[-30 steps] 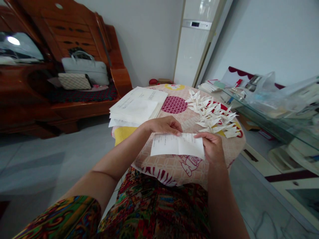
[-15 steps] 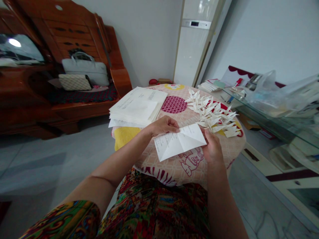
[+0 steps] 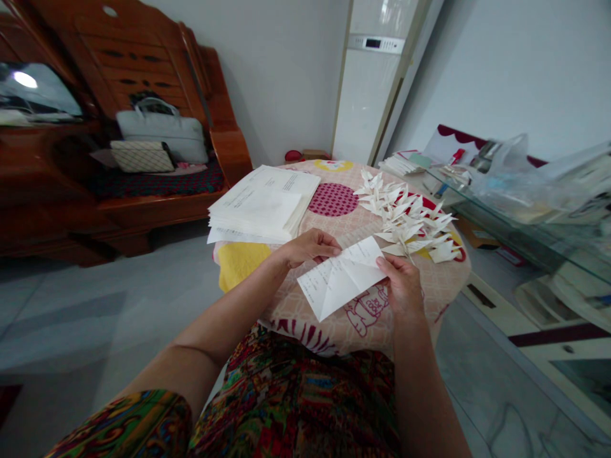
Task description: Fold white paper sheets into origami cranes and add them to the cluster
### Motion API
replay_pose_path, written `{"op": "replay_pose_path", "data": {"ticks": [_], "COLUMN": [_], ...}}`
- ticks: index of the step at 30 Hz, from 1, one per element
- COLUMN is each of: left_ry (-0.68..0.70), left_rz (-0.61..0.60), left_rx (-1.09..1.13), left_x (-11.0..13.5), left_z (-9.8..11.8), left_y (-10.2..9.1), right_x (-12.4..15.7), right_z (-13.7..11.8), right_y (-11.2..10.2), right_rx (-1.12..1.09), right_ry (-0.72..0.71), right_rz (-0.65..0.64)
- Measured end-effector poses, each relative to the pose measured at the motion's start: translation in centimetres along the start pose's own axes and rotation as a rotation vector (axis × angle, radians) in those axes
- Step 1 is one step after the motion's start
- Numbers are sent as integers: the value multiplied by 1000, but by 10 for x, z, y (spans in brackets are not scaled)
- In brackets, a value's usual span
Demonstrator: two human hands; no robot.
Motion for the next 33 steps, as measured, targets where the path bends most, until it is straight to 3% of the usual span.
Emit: {"op": "replay_pose_path", "data": {"ticks": [14,20,24,27,33], "left_ry": [-20,-48,-39,-27,-20], "left_rz": [22,204,320,339,318], "left_rx": [19,265,423,465,443], "left_x": [1,4,4,3,6], "left_z": [-9,-17,-25,-31,-35], "left_y": [-4,-4,1,7,18], "right_x": [-1,5,11,18,18], "right_z": [3,-9,-8,-3,4], "right_y": [2,8,15,22,20], "right_rx": [-7,-134,-41,2,156], "right_ry": [-4,38,54,59,-52], "right_rz": [4,25,-75,-121,-48]}}
Point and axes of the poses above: each hand's wrist, its own x-axis away from the middle knuckle, its own y-axis out of the palm, z = x × y, the point moved 1 cm from there along -x, towards the middle knuckle, and after that the axes turned 6 degrees about z, right-handed, at the moved point
